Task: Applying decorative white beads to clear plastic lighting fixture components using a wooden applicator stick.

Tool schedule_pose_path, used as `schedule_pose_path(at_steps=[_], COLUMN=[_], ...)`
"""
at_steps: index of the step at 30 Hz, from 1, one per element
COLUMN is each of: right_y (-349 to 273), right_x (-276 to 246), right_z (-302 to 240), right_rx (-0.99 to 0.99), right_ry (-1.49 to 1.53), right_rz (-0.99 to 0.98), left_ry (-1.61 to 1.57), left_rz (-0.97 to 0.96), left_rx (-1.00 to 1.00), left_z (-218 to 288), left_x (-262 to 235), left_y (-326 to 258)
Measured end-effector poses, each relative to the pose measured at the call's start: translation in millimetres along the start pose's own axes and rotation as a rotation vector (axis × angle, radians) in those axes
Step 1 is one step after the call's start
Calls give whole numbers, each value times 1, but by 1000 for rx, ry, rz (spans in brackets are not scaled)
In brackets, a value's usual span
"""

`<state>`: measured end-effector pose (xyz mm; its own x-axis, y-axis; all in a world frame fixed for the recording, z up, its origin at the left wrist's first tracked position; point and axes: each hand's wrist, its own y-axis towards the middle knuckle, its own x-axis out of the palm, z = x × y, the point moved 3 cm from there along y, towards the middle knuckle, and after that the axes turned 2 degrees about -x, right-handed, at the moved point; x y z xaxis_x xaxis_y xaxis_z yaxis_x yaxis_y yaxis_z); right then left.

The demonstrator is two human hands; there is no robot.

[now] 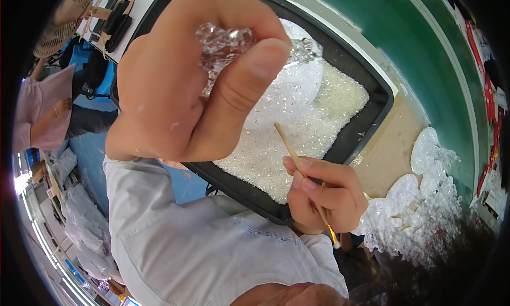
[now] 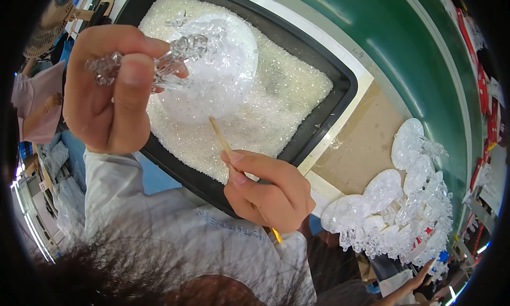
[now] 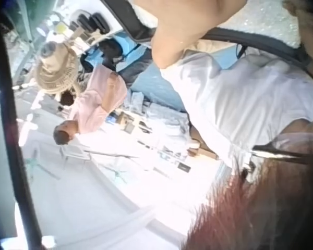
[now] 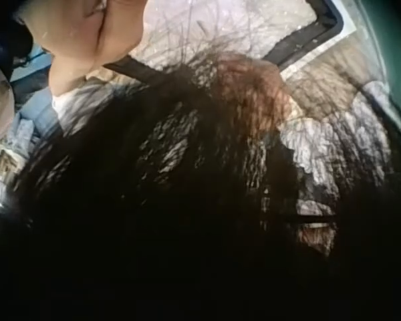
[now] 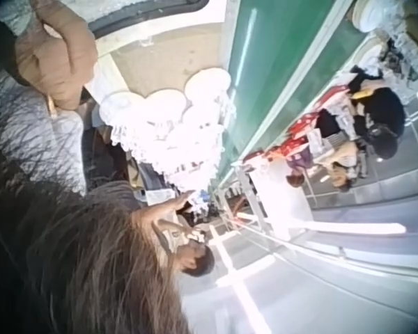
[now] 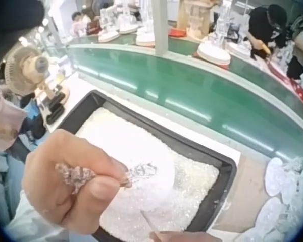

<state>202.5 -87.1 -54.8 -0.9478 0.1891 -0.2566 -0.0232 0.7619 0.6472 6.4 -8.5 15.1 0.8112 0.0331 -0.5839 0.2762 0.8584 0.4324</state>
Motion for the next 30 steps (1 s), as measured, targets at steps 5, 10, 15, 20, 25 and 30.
schedule_pose_path(at_steps=[5,10,15,20,25,30], right_y=[0,-1,-2,-3,5,0], right_x=[-3,-2,-2,-6,-9,-7], right_z=[2,1,1,2,0,4], right_rx=[40,-18,33,69,11,112], right_ry=[25,114,61,49,110,80], right_rz=[46,-65,-11,13,-137,-25], left_ry=[-28,-66,-42,-38,-32,-47], left_rz=[106,60,43,26,-6,14], left_rx=[18,8,18,19,50,103], left_z=[-1,0,-3,-2,-4,-6], left_x=[4,4,6,5,5,8], left_y=[2,3,4,4,4,6])
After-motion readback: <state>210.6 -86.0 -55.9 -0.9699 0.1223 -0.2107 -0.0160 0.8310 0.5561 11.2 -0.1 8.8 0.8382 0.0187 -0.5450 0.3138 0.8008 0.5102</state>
